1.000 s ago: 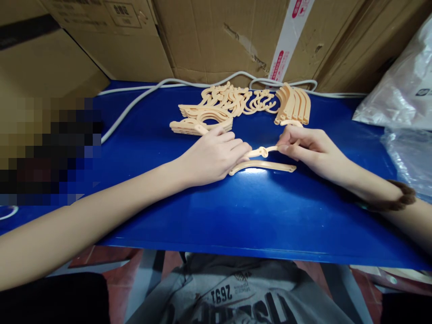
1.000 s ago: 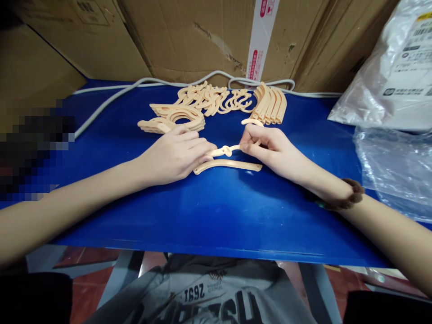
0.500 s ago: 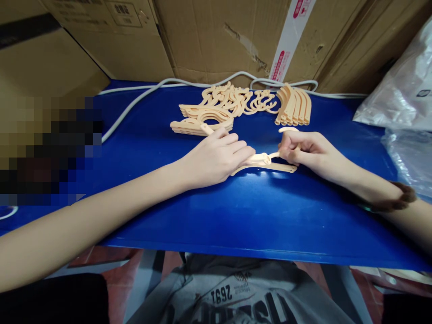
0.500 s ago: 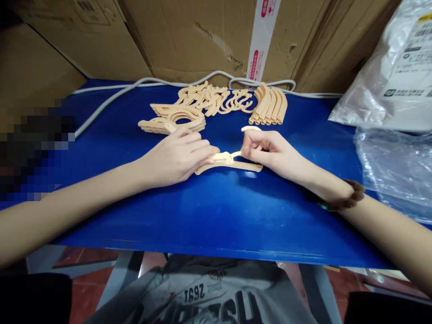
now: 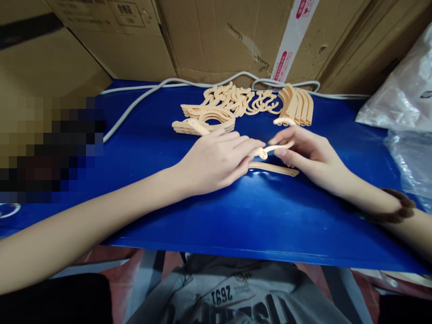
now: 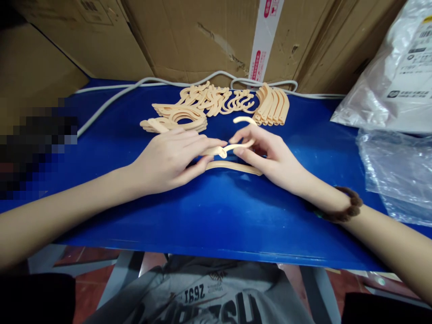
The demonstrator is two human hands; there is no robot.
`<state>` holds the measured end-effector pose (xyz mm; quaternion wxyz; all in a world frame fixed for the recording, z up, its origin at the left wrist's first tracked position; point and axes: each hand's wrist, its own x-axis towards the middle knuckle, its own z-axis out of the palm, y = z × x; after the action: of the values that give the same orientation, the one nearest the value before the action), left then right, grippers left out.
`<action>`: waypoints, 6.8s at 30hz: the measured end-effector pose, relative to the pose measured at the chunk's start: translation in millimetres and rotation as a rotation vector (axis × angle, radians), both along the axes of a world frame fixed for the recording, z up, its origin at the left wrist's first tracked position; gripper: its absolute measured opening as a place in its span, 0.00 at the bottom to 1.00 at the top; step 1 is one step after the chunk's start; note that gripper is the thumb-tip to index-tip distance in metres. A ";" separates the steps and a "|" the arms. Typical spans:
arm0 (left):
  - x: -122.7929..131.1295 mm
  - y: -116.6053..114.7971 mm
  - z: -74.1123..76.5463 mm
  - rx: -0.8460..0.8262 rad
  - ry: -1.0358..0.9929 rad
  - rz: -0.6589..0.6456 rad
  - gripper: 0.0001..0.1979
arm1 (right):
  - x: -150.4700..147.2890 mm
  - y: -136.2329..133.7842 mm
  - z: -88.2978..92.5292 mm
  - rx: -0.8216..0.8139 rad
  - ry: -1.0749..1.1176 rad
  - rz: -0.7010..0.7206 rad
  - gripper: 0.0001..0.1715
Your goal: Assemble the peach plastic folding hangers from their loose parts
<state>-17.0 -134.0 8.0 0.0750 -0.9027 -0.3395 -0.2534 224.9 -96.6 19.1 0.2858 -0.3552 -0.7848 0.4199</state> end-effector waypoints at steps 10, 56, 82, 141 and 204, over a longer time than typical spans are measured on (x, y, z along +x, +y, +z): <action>5.9 5.3 1.2 -1.038 -0.773 -0.068 0.09 | 1.6 -0.3 -6.4 0.399 -0.119 0.095 0.15; 9.0 3.8 18.3 -1.277 -0.992 0.253 0.08 | 3.1 5.9 -7.0 0.864 -0.463 0.382 0.12; 10.2 4.5 15.9 -1.319 -0.896 0.221 0.09 | 5.5 0.2 -7.1 0.741 -0.541 0.099 0.40; 11.9 -6.9 10.8 -1.097 -0.777 0.028 0.10 | -7.6 -26.2 -9.7 0.953 -0.830 0.038 0.31; 4.0 -12.4 1.4 -0.140 0.245 0.233 0.21 | -2.8 -13.0 -0.4 0.899 -0.525 -0.126 0.15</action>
<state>-13.0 -146.4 9.4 0.0816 -0.8845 -0.4467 -0.1068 222.1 -109.6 18.7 0.2285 -0.3369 -0.9099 -0.0795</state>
